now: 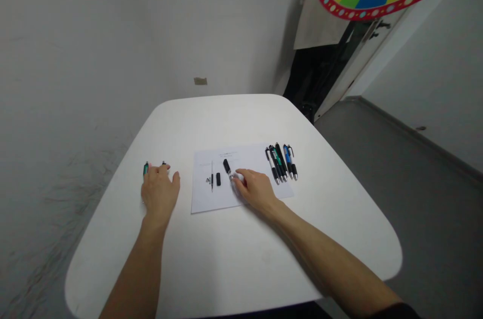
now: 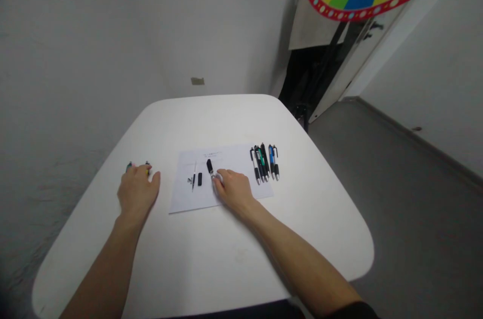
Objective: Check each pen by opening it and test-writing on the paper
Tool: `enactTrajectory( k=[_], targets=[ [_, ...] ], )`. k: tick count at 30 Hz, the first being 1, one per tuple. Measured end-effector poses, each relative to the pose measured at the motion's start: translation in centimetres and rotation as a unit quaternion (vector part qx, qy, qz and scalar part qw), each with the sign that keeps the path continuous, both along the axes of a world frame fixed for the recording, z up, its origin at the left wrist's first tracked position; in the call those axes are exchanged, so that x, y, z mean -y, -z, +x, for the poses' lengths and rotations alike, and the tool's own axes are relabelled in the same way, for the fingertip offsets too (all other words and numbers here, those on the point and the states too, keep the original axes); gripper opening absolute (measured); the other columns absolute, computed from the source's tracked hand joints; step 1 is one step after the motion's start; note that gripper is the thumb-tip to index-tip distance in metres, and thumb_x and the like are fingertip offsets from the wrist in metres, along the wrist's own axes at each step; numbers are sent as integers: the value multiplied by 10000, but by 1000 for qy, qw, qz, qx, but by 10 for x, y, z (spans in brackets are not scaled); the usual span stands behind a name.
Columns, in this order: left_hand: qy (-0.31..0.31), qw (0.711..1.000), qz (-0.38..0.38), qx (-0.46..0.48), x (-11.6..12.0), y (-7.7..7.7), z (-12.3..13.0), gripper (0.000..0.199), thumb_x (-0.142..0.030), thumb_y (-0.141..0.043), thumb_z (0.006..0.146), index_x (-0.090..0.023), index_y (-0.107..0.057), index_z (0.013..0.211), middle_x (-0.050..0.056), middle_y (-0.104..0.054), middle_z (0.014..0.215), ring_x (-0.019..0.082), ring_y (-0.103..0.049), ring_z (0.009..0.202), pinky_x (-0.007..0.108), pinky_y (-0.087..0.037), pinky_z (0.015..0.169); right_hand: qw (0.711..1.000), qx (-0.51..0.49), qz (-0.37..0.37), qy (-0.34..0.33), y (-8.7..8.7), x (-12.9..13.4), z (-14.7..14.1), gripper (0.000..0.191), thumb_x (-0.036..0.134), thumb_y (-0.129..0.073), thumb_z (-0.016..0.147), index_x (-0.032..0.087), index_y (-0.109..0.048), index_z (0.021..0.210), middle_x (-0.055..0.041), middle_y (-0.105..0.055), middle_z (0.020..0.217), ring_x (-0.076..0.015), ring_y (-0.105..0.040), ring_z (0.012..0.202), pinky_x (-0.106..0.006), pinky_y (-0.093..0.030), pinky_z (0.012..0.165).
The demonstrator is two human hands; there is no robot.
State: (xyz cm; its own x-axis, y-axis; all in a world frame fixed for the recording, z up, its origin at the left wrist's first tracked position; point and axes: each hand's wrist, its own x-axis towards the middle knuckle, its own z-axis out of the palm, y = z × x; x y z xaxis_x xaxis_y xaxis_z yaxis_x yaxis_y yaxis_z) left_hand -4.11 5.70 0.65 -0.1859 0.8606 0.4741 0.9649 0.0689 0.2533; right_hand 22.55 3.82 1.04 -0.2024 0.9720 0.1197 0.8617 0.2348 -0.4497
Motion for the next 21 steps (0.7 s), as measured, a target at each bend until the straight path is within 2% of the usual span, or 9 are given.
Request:
enactTrajectory(
  k=[4, 7, 10, 14, 17, 21],
  targets=[
    [-35, 998, -44, 3, 0, -3, -4, 347, -357, -493, 864, -116, -645, 1063, 259, -576, 1242, 406, -564, 1126, 572, -488, 891, 1000, -5, -7, 6, 2, 0, 3, 289, 332, -494, 950, 197, -664, 1140, -90, -748, 912, -229, -672, 819, -320, -420, 721],
    [-16, 999, -34, 0, -1, -2, -4, 337, -348, -494, 868, -120, -656, 1056, 225, -616, 1169, 388, -538, 1184, 544, -467, 956, 1000, -1, -12, 8, 2, 1, 3, 297, 327, -492, 953, 199, -650, 1169, -87, -745, 911, -225, -674, 828, -318, -428, 728],
    [30, 999, -18, -10, -2, 2, 4, 313, -335, -507, 869, -125, -669, 1036, 177, -656, 1044, 348, -565, 1127, 511, -452, 982, 1000, 17, -16, -3, -2, 2, 0, 321, 336, -499, 954, 202, -612, 1224, -99, -735, 986, -225, -675, 860, -319, -437, 743],
    [116, 993, 10, 5, 2, 5, 28, 276, -329, -508, 886, -150, -671, 1017, 135, -670, 987, 300, -598, 976, 455, -491, 881, 995, 72, -27, -60, -10, 4, -6, 390, 364, -504, 952, 179, -536, 1295, -147, -701, 1075, -258, -675, 906, -340, -450, 745],
    [209, 978, 25, -11, 6, 4, 50, 241, -320, -550, 890, -172, -675, 1033, 122, -678, 1016, 286, -590, 982, 440, -476, 874, 989, 104, -25, -99, -11, 3, -10, 339, 304, -471, 961, 184, -527, 1273, -141, -701, 1050, -253, -678, 893, -325, -448, 723],
    [267, 962, 20, -58, 9, 4, 66, 227, -323, -617, 864, -197, -684, 1041, 134, -671, 1117, 307, -563, 1068, 463, -453, 878, 986, 118, -18, -117, -7, 2, -11, 291, 197, -436, 952, 192, -547, 1221, -129, -713, 998, -244, -684, 856, -312, -443, 705]
  ],
)
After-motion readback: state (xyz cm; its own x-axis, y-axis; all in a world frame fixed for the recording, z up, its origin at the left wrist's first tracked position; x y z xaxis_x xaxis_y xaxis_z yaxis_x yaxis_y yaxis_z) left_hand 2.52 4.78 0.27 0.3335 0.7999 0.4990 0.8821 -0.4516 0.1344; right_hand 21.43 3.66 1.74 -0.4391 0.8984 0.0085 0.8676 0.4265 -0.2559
